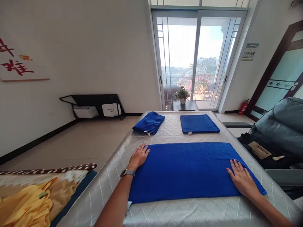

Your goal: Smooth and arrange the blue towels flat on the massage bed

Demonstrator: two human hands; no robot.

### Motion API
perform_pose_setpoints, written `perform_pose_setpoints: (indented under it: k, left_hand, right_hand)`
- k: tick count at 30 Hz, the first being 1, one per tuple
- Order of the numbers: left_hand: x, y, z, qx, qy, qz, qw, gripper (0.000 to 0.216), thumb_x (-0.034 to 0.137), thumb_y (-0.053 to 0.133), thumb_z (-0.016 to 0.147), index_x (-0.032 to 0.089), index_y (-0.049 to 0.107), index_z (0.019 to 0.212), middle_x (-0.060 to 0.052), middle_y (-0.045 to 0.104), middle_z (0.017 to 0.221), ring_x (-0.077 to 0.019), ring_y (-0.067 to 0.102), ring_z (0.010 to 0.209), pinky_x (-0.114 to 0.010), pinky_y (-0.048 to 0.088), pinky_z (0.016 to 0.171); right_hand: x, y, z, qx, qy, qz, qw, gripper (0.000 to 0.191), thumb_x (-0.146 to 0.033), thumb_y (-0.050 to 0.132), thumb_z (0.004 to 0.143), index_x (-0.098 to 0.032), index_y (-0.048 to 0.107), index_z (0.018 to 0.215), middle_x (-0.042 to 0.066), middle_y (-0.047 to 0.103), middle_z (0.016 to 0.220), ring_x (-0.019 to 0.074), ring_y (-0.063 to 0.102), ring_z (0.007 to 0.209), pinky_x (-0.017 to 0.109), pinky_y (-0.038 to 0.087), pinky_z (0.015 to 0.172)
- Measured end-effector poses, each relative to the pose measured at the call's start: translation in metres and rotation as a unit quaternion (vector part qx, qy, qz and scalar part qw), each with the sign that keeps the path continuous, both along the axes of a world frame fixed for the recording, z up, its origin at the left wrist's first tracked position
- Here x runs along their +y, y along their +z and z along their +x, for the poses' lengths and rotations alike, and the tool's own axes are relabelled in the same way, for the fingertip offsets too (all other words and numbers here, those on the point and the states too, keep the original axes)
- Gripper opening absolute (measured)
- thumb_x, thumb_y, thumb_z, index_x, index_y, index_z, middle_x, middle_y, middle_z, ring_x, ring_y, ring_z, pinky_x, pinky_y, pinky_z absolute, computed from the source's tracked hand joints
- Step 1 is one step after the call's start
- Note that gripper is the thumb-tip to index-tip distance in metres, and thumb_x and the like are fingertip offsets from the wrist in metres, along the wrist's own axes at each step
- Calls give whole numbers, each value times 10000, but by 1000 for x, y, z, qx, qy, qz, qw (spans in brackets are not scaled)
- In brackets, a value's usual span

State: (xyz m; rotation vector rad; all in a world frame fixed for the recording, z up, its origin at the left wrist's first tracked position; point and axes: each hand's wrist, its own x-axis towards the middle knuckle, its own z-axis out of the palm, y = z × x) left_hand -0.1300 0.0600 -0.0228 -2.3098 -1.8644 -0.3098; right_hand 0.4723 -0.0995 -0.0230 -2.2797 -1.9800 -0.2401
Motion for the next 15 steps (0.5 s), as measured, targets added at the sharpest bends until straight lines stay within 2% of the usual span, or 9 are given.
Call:
perform_pose_setpoints:
  k: [5,9,12,15]
  left_hand:
    - [0,-1,1,4,10,0,1000,532,380,335,1043,151,405,1518,-174,398,1564,-294,351,1459,-505,315,1167]
    - [-1,1,4,1,23,-2,1000,539,394,322,1043,155,405,1518,-162,397,1568,-283,359,1456,-490,305,1174]
    - [-1,2,5,-5,20,-2,1000,539,393,325,1037,159,409,1516,-159,413,1560,-281,359,1456,-495,297,1176]
    - [-1,2,4,-9,17,2,1000,542,399,324,1033,160,416,1511,-164,420,1555,-289,370,1450,-509,303,1168]
  right_hand:
    - [-5,4,43,8,-11,-21,1000,732,-552,178,912,-195,465,1482,116,379,1585,308,308,1468,544,286,1170]
    - [0,10,44,27,-55,-15,998,770,-589,197,894,-185,421,1510,145,371,1585,334,306,1467,561,281,1168]
    - [9,23,11,17,-47,-18,999,785,-564,146,915,-128,429,1503,154,335,1600,312,243,1495,537,222,1198]
    - [19,46,-59,37,56,-43,997,779,-567,113,958,-113,394,1525,120,282,1625,269,196,1513,488,200,1215]
